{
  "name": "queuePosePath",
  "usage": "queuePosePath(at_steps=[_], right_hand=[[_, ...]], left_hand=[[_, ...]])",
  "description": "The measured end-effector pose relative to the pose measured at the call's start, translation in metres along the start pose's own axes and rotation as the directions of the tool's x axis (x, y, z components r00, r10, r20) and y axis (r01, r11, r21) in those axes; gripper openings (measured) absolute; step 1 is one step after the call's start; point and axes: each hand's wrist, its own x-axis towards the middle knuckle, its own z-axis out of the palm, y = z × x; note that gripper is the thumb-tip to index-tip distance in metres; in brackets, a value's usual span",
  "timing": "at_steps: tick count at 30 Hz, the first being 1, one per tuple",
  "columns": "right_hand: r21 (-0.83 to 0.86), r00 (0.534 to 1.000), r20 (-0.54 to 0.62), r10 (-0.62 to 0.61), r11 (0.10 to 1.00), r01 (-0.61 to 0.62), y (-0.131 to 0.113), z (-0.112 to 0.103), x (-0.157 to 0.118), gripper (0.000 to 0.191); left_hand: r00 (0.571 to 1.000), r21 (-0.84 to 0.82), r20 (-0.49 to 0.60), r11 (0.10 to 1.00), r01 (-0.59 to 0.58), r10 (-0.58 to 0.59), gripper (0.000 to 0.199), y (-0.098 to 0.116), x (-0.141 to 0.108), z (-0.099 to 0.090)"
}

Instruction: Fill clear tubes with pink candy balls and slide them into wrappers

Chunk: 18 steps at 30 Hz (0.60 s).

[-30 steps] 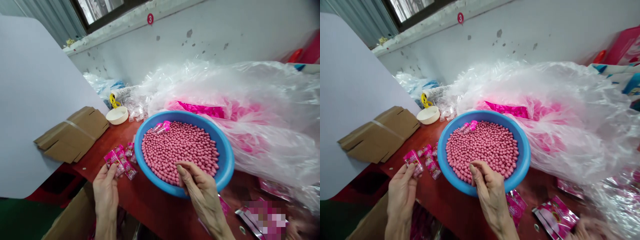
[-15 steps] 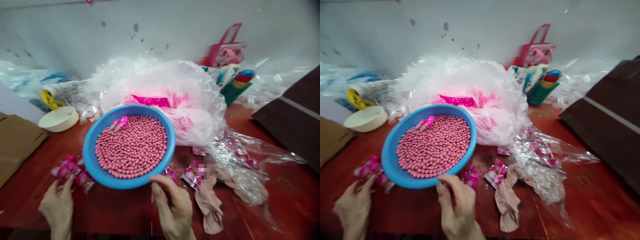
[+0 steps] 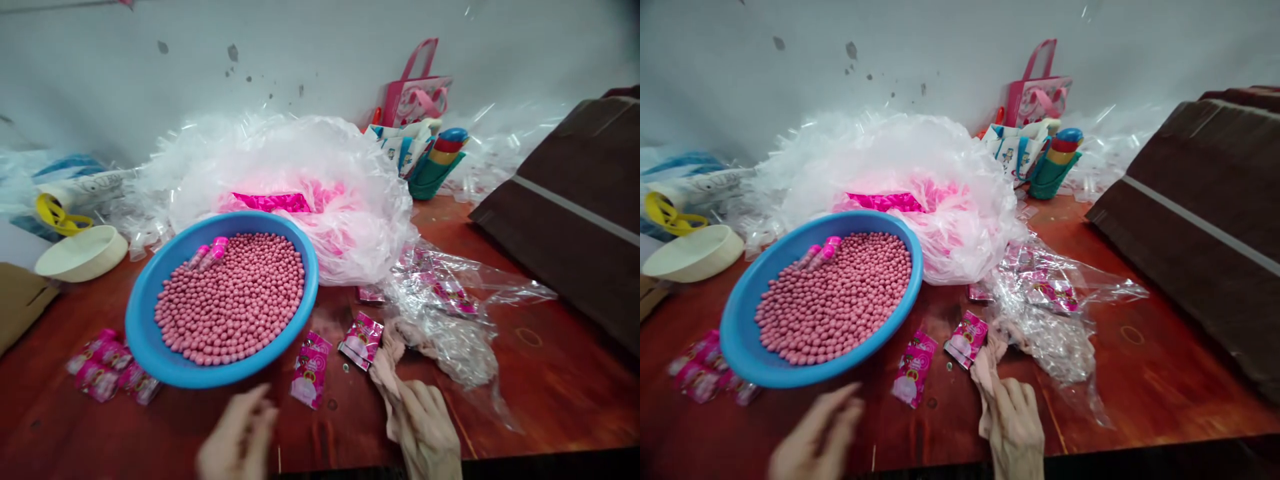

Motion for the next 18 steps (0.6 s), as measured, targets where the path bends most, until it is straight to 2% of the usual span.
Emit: queuePosePath(at_steps=[1,2,3,4,5,6,8,12,16,18], right_hand=[[0.007,1.000,-0.002,-0.007,1.000,0.007,0.001,0.001,0.001,0.025],[0.016,1.000,-0.005,-0.017,1.000,0.017,0.002,0.001,0.002,0.025],[0.025,0.999,-0.010,-0.030,0.999,0.031,0.003,0.000,0.003,0.026],[0.036,0.999,-0.013,-0.039,0.999,0.040,0.005,-0.001,0.005,0.028],[0.051,0.999,-0.009,-0.040,0.998,0.041,0.006,-0.003,0.005,0.030],[0.068,0.999,0.000,-0.032,0.997,0.032,0.007,-0.005,0.006,0.032],[0.107,1.000,0.025,0.004,0.994,-0.007,0.009,-0.009,0.005,0.033],[0.217,0.987,0.047,0.157,0.962,-0.163,0.011,-0.012,0.001,0.029],[0.360,0.898,0.125,0.421,0.824,-0.437,0.012,-0.013,0.004,0.028],[0.348,0.864,0.115,0.491,0.794,-0.498,0.009,-0.018,0.010,0.031]], left_hand=[[0.972,0.038,0.173,0.985,-0.168,0.159,0.025,0.008,-0.013,0.031],[0.900,0.053,0.330,0.946,-0.319,0.285,0.026,0.016,-0.023,0.059],[0.803,0.081,0.477,0.891,-0.446,0.358,0.034,0.023,-0.031,0.084],[0.704,0.132,0.613,0.832,-0.540,0.360,0.044,0.029,-0.035,0.104],[0.624,0.191,0.721,0.778,-0.598,0.302,0.051,0.034,-0.037,0.120],[0.615,0.279,0.757,0.742,-0.609,0.220,0.056,0.038,-0.037,0.132],[0.595,0.299,0.781,0.725,-0.620,0.187,0.047,0.041,-0.032,0.147],[0.605,0.292,0.774,0.741,-0.604,0.188,0.029,0.041,-0.026,0.155],[0.657,0.273,0.726,0.793,-0.545,0.201,0.025,0.043,-0.025,0.155],[0.684,0.244,0.701,0.833,-0.496,0.202,0.018,0.043,-0.023,0.148]])
